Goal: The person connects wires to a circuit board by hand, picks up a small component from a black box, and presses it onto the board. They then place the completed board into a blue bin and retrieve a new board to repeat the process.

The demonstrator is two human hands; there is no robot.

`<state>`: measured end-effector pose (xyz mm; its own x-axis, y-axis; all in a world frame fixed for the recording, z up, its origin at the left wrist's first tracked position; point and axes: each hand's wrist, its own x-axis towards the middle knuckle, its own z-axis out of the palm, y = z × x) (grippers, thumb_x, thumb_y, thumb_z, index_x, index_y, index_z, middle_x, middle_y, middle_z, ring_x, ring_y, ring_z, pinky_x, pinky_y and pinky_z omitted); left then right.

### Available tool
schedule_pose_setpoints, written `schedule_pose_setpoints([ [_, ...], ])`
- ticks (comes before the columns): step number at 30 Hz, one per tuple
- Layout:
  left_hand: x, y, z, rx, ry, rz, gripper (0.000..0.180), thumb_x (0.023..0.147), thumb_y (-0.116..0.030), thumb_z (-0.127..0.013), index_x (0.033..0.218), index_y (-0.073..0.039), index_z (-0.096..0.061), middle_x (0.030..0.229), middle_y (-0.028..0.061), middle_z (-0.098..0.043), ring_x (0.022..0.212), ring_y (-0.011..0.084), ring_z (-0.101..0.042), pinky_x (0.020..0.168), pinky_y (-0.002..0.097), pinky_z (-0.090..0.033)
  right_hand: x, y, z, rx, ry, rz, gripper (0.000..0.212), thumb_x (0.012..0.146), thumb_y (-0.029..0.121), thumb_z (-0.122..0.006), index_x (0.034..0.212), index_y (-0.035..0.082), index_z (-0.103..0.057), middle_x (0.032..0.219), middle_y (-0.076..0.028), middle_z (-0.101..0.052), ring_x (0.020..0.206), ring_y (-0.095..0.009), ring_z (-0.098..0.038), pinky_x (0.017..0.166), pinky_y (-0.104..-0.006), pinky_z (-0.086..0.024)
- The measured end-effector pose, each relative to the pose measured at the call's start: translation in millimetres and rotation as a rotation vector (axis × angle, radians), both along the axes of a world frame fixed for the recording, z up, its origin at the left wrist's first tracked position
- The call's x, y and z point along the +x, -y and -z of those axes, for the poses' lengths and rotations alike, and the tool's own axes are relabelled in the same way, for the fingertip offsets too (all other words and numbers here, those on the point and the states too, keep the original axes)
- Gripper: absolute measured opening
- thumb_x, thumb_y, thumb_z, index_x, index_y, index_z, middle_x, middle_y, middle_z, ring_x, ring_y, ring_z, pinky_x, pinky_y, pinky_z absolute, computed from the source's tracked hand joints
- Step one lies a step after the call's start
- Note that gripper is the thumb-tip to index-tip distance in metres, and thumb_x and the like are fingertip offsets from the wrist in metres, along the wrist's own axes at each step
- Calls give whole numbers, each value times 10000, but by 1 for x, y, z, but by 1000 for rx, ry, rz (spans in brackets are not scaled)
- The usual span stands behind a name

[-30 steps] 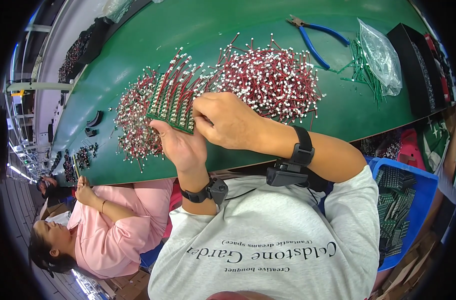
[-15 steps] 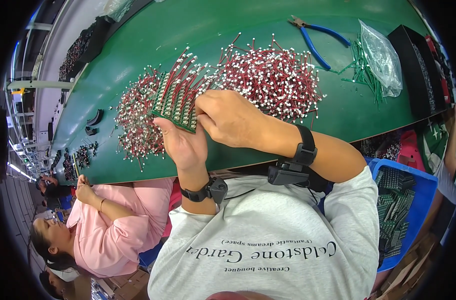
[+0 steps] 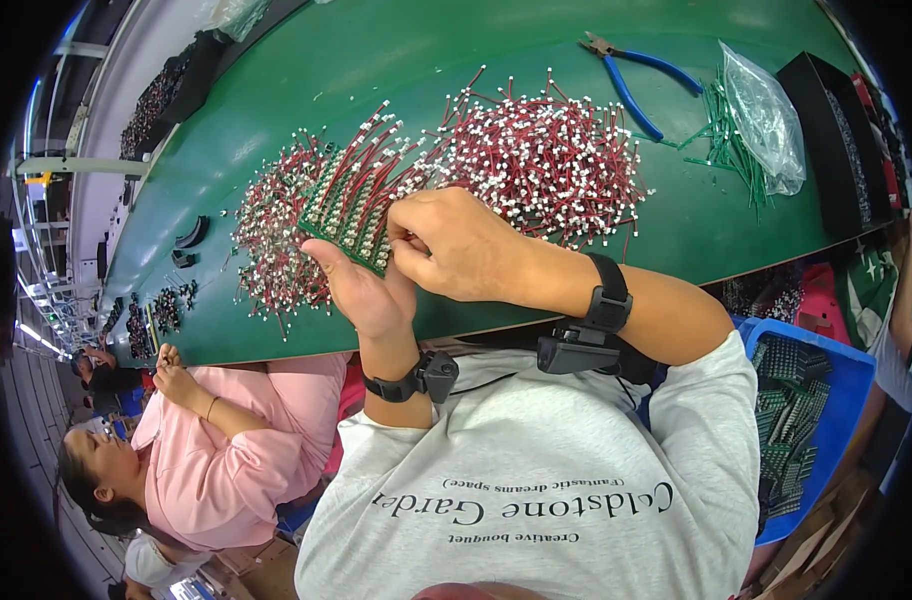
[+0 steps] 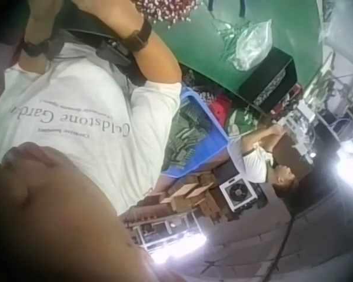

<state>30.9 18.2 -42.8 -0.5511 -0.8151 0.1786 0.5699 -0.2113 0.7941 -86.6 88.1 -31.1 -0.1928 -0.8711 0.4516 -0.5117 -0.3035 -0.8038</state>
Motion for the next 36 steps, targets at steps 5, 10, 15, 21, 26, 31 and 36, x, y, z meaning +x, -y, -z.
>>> schedule_pose_setpoints([
  [5, 4, 4, 4, -80, -66, 115, 666, 1039, -529, -235, 1467, -25, -317, 1373, 137, -504, 1187, 247, -551, 1010, 401, -446, 11, -4, -1, -42, -17, 99, 99, 762, 44, -649, 829, 4, -588, 722, -129, -590, 611, -283, -602, 561, -371, -495],
  [10, 2, 3, 3, -89, -127, 116, 682, 1036, -536, -248, 1464, -8, -313, 1360, 133, -512, 1170, 236, -556, 1004, 393, -443, 11, -6, -3, -72, -124, 132, 115, 773, 44, -665, 844, 15, -580, 721, -120, -586, 624, -297, -605, 557, -390, -498],
  [15, -3, -2, -2, -48, 48, -49, 729, 1033, -540, -257, 1521, -3, -185, 1406, 137, -464, 1218, 233, -520, 1039, 384, -409, 2, -4, -3, -47, -146, 90, 106, 791, 54, -673, 843, 12, -590, 740, -124, -600, 648, -308, -618, 572, -398, -506],
  [21, 0, -4, -2, -78, 69, 16, 734, 1039, -524, -257, 1530, 10, -150, 1424, 143, -448, 1252, 238, -491, 1073, 382, -365, 1, -7, -7, 35, -230, 116, 109, 796, 63, -684, 841, 11, -599, 763, -132, -612, 679, -315, -628, 588, -408, -514],
  [26, 0, -2, 0, -67, 59, 29, 713, 1042, -513, -255, 1512, 21, -199, 1411, 149, -462, 1256, 241, -490, 1068, 389, -369, 1, -5, -4, 57, -212, 123, 101, 793, 52, -678, 834, 12, -595, 769, -129, -611, 697, -323, -628, 602, -412, -514],
  [31, 5, 12, 2, -8, -67, -4, 649, 1041, -509, -269, 1435, 0, -351, 1365, 132, -514, 1221, 245, -521, 1045, 409, -400, -10, 0, -9, -61, -40, -28, 136, 821, 24, -651, 948, -20, -627, 850, -162, -653, 755, -342, -653, 674, -396, -528],
  [36, 9, 24, 1, -27, -85, -116, 617, 1037, -509, -293, 1382, -17, -432, 1343, 126, -544, 1195, 246, -547, 1032, 428, -418, -16, 0, -7, 64, 46, -85, 193, 867, 12, -615, 1056, -20, -636, 959, -180, -689, 865, -338, -682, 747, -390, -535],
])
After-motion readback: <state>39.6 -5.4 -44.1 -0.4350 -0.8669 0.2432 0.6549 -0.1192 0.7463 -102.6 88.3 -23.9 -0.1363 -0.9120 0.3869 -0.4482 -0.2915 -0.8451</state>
